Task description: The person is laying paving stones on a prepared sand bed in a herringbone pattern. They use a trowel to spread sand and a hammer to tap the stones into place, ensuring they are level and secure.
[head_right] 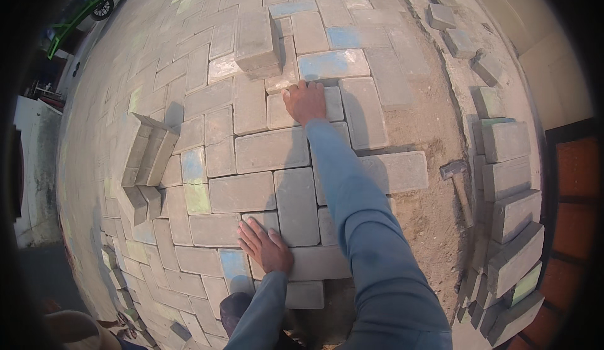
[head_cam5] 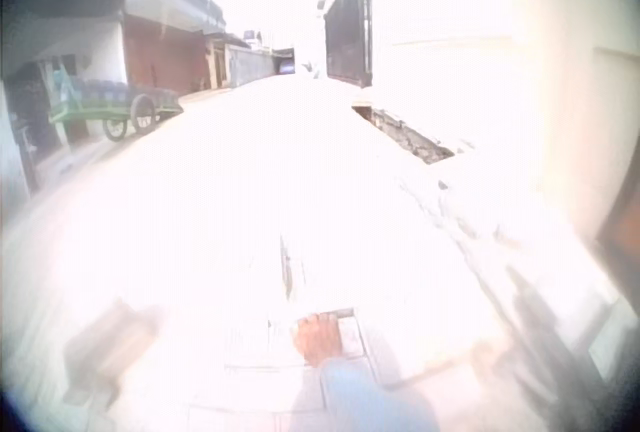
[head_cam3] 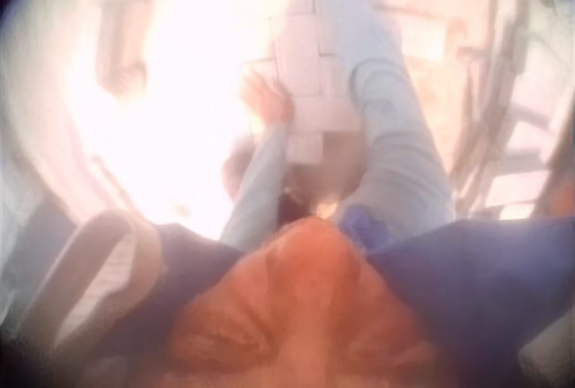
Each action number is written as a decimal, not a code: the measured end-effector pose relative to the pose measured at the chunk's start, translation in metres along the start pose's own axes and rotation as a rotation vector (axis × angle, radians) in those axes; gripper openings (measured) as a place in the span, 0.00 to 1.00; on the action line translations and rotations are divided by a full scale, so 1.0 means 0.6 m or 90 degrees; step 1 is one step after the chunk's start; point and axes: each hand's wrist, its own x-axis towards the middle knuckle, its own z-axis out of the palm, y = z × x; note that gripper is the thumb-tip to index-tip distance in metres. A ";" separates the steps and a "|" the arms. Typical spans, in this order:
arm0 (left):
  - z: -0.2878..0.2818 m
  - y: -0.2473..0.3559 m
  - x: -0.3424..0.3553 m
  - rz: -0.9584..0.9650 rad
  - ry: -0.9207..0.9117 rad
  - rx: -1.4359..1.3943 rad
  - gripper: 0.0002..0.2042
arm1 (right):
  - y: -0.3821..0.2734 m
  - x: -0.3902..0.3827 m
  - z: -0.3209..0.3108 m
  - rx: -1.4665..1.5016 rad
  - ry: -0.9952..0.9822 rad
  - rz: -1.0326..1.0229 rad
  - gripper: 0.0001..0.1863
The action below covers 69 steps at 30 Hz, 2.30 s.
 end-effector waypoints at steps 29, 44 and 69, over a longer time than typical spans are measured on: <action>0.021 -0.001 -0.011 -0.002 0.018 0.014 0.33 | 0.220 -0.044 -0.094 -0.034 0.014 0.055 0.12; 0.021 0.005 -0.011 -0.021 0.034 0.033 0.32 | 0.328 -0.448 -0.286 0.539 0.064 0.571 0.27; 0.019 0.006 -0.023 0.005 0.046 0.083 0.32 | 0.128 -0.594 -0.286 0.321 0.074 0.612 0.36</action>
